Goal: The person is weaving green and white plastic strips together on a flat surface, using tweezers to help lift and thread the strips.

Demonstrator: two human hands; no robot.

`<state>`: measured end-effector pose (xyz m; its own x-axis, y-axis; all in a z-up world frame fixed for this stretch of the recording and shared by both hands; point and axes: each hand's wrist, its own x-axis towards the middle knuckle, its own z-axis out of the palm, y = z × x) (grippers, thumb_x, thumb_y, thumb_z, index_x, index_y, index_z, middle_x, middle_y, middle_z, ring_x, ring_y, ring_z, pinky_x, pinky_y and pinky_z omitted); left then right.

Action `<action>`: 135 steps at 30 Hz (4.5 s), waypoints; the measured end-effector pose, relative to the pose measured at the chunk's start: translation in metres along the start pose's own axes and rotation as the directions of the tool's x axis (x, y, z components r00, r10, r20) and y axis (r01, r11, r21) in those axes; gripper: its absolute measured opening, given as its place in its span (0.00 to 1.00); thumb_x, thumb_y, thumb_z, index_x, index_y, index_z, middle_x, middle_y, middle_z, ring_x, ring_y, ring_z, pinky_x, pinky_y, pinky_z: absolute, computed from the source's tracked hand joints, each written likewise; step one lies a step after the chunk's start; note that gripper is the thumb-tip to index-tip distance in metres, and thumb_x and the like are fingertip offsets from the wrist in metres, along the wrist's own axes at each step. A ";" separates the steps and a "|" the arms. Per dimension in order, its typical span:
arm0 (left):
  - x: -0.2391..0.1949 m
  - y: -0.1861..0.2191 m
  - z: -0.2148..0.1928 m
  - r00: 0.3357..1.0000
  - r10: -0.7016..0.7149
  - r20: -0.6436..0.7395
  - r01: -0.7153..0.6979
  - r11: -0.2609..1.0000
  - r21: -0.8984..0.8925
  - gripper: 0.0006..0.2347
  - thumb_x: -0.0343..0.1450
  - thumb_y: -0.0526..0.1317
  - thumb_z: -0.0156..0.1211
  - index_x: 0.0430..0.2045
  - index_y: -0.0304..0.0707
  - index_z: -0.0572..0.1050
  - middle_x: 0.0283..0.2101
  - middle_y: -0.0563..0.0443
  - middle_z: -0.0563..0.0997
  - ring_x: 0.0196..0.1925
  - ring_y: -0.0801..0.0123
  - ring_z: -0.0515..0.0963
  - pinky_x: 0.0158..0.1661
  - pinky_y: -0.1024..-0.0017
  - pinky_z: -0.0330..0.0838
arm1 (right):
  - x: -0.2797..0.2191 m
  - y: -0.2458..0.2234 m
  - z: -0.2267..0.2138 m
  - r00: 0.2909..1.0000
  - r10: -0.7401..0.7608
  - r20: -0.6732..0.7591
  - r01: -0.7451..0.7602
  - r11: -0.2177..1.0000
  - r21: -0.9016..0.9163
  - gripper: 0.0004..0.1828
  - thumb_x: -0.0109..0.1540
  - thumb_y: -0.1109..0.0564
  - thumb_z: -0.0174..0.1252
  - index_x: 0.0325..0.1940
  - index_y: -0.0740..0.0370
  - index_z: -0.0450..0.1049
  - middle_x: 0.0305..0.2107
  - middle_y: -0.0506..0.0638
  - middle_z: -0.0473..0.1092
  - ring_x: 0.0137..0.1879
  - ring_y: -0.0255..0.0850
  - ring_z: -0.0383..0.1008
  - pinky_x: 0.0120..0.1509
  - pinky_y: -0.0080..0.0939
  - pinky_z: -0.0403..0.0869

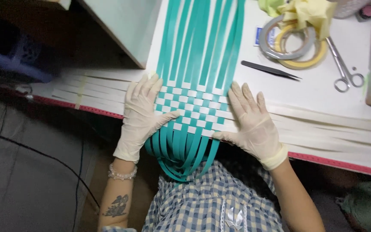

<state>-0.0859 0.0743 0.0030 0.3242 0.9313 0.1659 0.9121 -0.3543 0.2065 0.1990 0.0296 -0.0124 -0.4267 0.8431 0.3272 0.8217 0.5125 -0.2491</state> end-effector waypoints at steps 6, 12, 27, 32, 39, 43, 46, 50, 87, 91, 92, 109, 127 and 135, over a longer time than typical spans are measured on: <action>0.003 0.029 -0.023 0.985 0.142 0.103 -0.132 0.987 -0.092 0.44 0.60 0.74 0.30 0.62 0.40 0.58 0.69 0.43 0.50 0.71 0.51 0.49 0.64 0.45 0.39 | 0.013 -0.017 -0.008 1.000 -0.001 0.014 0.000 0.999 0.054 0.63 0.49 0.16 0.43 0.73 0.63 0.41 0.70 0.58 0.41 0.76 0.53 0.36 0.76 0.63 0.41; 0.014 0.041 0.010 0.923 0.380 0.064 -0.370 0.919 -0.135 0.53 0.48 0.78 0.53 0.63 0.44 0.57 0.69 0.50 0.54 0.72 0.53 0.49 0.68 0.52 0.37 | 0.018 -0.016 0.026 0.986 0.046 0.163 -0.038 0.998 -0.052 0.69 0.40 0.09 0.46 0.72 0.55 0.49 0.70 0.50 0.46 0.75 0.52 0.42 0.74 0.62 0.42; 0.022 0.030 0.019 0.857 0.484 0.176 -0.440 0.866 -0.236 0.53 0.46 0.69 0.62 0.64 0.37 0.58 0.66 0.41 0.61 0.68 0.43 0.57 0.63 0.43 0.45 | 0.004 -0.010 0.054 0.987 0.057 -0.151 -0.054 0.998 0.029 0.57 0.46 0.19 0.54 0.69 0.54 0.55 0.65 0.50 0.57 0.71 0.52 0.56 0.72 0.64 0.58; 0.021 0.020 0.027 0.860 0.491 0.138 -0.467 0.867 -0.175 0.49 0.47 0.62 0.65 0.62 0.35 0.60 0.68 0.40 0.60 0.69 0.44 0.57 0.65 0.46 0.45 | 0.008 -0.017 0.047 0.992 0.120 0.029 -0.116 0.987 -0.110 0.54 0.52 0.17 0.51 0.72 0.46 0.49 0.69 0.39 0.51 0.76 0.42 0.47 0.78 0.54 0.50; 0.021 0.029 0.025 0.903 0.408 0.134 -0.382 0.906 -0.183 0.43 0.52 0.60 0.67 0.59 0.33 0.65 0.64 0.38 0.65 0.66 0.41 0.60 0.63 0.43 0.48 | 0.006 -0.005 0.060 0.991 -0.002 -0.132 0.010 0.998 0.065 0.53 0.49 0.23 0.57 0.69 0.51 0.54 0.66 0.49 0.56 0.72 0.53 0.55 0.73 0.64 0.57; 0.021 0.032 0.024 0.904 0.403 0.140 -0.363 0.900 -0.242 0.41 0.55 0.63 0.65 0.59 0.35 0.64 0.65 0.40 0.64 0.66 0.41 0.59 0.61 0.40 0.48 | 0.003 0.002 0.058 0.998 -0.009 -0.056 0.020 0.981 0.191 0.53 0.50 0.22 0.53 0.71 0.52 0.52 0.66 0.49 0.55 0.71 0.54 0.54 0.71 0.67 0.55; 0.019 0.030 0.017 0.911 0.395 0.120 -0.355 0.897 -0.262 0.42 0.55 0.65 0.64 0.59 0.38 0.64 0.65 0.45 0.63 0.67 0.45 0.59 0.61 0.41 0.48 | 0.003 -0.002 0.024 1.000 0.027 -0.011 -0.023 0.968 0.249 0.53 0.51 0.23 0.55 0.70 0.56 0.53 0.65 0.54 0.55 0.70 0.55 0.54 0.71 0.65 0.53; 0.021 0.032 0.016 0.913 0.407 0.028 -0.385 0.883 -0.270 0.46 0.51 0.72 0.61 0.59 0.44 0.65 0.66 0.51 0.63 0.68 0.51 0.60 0.64 0.49 0.47 | -0.010 0.003 -0.028 0.979 0.182 0.089 -0.184 0.983 0.015 0.60 0.46 0.21 0.58 0.68 0.65 0.56 0.64 0.62 0.56 0.69 0.62 0.52 0.70 0.67 0.52; 0.055 0.073 0.016 0.825 0.503 0.256 -0.489 0.864 -0.121 0.54 0.50 0.80 0.39 0.68 0.48 0.42 0.72 0.61 0.46 0.74 0.53 0.41 0.67 0.46 0.27 | -0.038 0.020 -0.011 0.990 0.140 -0.021 -0.141 0.973 -0.183 0.55 0.53 0.24 0.47 0.71 0.63 0.52 0.69 0.56 0.50 0.74 0.54 0.49 0.75 0.57 0.48; 0.067 0.081 0.002 0.821 0.468 0.328 -0.436 0.884 -0.171 0.49 0.56 0.76 0.33 0.67 0.45 0.42 0.72 0.54 0.42 0.73 0.54 0.37 0.66 0.50 0.24 | -0.040 0.020 -0.011 0.989 0.144 -0.032 -0.148 0.969 -0.197 0.54 0.54 0.23 0.44 0.71 0.63 0.52 0.69 0.55 0.49 0.74 0.52 0.49 0.75 0.56 0.48; 0.071 0.085 -0.004 0.834 0.429 0.347 -0.358 0.899 -0.252 0.45 0.59 0.73 0.31 0.66 0.43 0.43 0.71 0.48 0.39 0.73 0.55 0.36 0.66 0.52 0.23 | -0.041 0.020 -0.011 0.988 0.153 -0.019 -0.154 0.970 -0.190 0.54 0.54 0.23 0.43 0.72 0.62 0.51 0.70 0.54 0.48 0.75 0.52 0.47 0.76 0.56 0.47; 0.136 0.068 0.044 0.873 0.430 0.232 -0.411 0.903 -0.127 0.30 0.75 0.56 0.37 0.67 0.38 0.40 0.72 0.46 0.38 0.74 0.55 0.33 0.67 0.49 0.25 | -0.038 0.019 -0.012 0.988 0.153 -0.023 -0.155 0.965 -0.211 0.54 0.54 0.23 0.45 0.71 0.63 0.53 0.69 0.55 0.51 0.74 0.52 0.50 0.75 0.56 0.50; 0.137 0.062 0.055 0.898 0.425 0.112 -0.437 0.890 0.130 0.29 0.74 0.61 0.28 0.67 0.45 0.44 0.71 0.54 0.50 0.72 0.48 0.43 0.66 0.44 0.30 | -0.039 0.019 -0.010 0.986 0.164 -0.034 -0.168 0.969 -0.182 0.53 0.54 0.23 0.48 0.71 0.61 0.52 0.69 0.54 0.50 0.74 0.52 0.50 0.75 0.56 0.49; 0.130 0.067 0.055 0.944 0.305 0.127 -0.316 0.945 0.085 0.31 0.72 0.63 0.27 0.68 0.49 0.44 0.71 0.61 0.46 0.72 0.49 0.42 0.65 0.43 0.33 | -0.041 0.019 -0.009 0.981 0.193 -0.018 -0.194 0.971 -0.140 0.53 0.54 0.23 0.46 0.71 0.60 0.51 0.69 0.52 0.48 0.75 0.50 0.46 0.76 0.56 0.46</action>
<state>0.0314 0.1762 -0.0145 0.6157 0.7819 0.0971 0.7805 -0.6222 0.0607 0.2357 0.0039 -0.0222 -0.2529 0.9234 0.2888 0.9335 0.3114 -0.1779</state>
